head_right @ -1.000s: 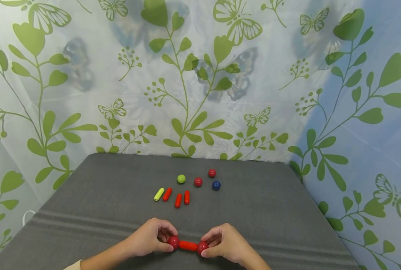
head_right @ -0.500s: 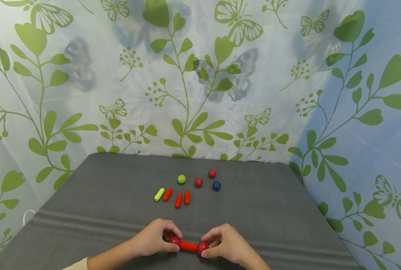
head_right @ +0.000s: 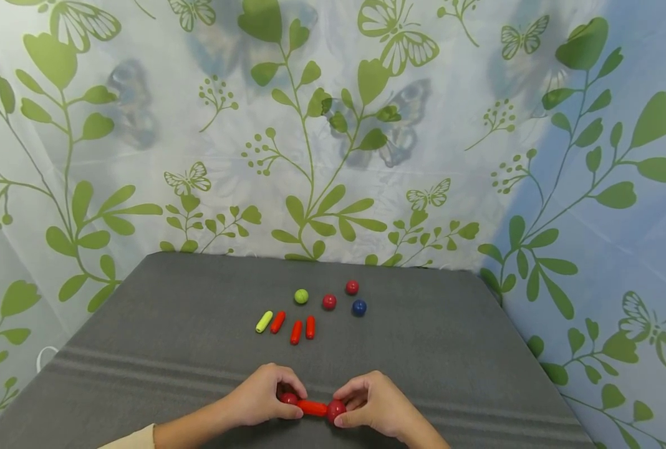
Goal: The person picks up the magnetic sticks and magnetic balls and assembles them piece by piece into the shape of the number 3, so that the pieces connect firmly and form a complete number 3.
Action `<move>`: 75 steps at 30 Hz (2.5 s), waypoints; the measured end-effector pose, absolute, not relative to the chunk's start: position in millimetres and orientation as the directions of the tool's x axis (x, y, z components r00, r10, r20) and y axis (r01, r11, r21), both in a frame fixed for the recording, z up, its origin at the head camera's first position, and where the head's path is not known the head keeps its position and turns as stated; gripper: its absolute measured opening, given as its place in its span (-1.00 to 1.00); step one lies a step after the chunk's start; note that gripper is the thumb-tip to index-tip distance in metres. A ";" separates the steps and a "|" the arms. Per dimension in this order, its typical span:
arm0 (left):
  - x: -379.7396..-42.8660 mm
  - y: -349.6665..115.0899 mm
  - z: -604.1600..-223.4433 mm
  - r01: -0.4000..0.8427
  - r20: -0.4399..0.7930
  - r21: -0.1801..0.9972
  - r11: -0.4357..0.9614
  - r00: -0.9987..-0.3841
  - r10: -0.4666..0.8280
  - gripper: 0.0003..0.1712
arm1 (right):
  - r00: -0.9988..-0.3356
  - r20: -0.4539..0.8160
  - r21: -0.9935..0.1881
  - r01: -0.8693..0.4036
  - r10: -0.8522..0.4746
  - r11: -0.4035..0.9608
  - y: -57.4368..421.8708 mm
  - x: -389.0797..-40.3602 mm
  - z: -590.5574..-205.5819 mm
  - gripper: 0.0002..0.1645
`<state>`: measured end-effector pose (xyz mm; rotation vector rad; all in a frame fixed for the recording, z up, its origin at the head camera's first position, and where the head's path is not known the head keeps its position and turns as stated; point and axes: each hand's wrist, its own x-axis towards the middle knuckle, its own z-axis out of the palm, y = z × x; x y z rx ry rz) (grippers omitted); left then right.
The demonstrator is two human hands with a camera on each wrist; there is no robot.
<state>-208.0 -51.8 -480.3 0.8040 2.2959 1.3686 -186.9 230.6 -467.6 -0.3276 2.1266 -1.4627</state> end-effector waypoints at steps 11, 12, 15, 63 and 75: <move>-208.0 -46.8 -478.3 0.271 -0.038 0.877 0.396 -0.783 0.621 -0.86 | -0.834 -0.243 -0.934 0.062 -0.496 0.353 233.1 -190.8 -467.8 -0.57; -207.7 -46.7 -478.3 0.270 -0.039 0.877 0.397 -0.784 0.619 -0.87 | -0.836 -0.224 -0.937 0.044 -0.500 0.347 232.9 -191.9 -467.2 -0.57; -206.8 -46.2 -478.6 0.263 -0.044 0.876 0.404 -0.790 0.612 -0.87 | -0.842 -0.178 -0.939 -0.010 -0.509 0.344 231.5 -197.4 -463.2 -0.56; -210.9 -49.3 -481.2 0.251 -0.054 0.892 0.376 -0.766 0.640 -0.88 | -0.921 -0.138 -0.811 -0.106 -0.364 0.576 174.4 -333.6 -464.1 -0.61; -210.6 -48.4 -480.8 0.267 -0.041 0.893 0.363 -0.754 0.656 -0.86 | -0.933 -0.128 -0.830 -0.085 -0.336 0.551 168.9 -341.6 -473.9 -0.64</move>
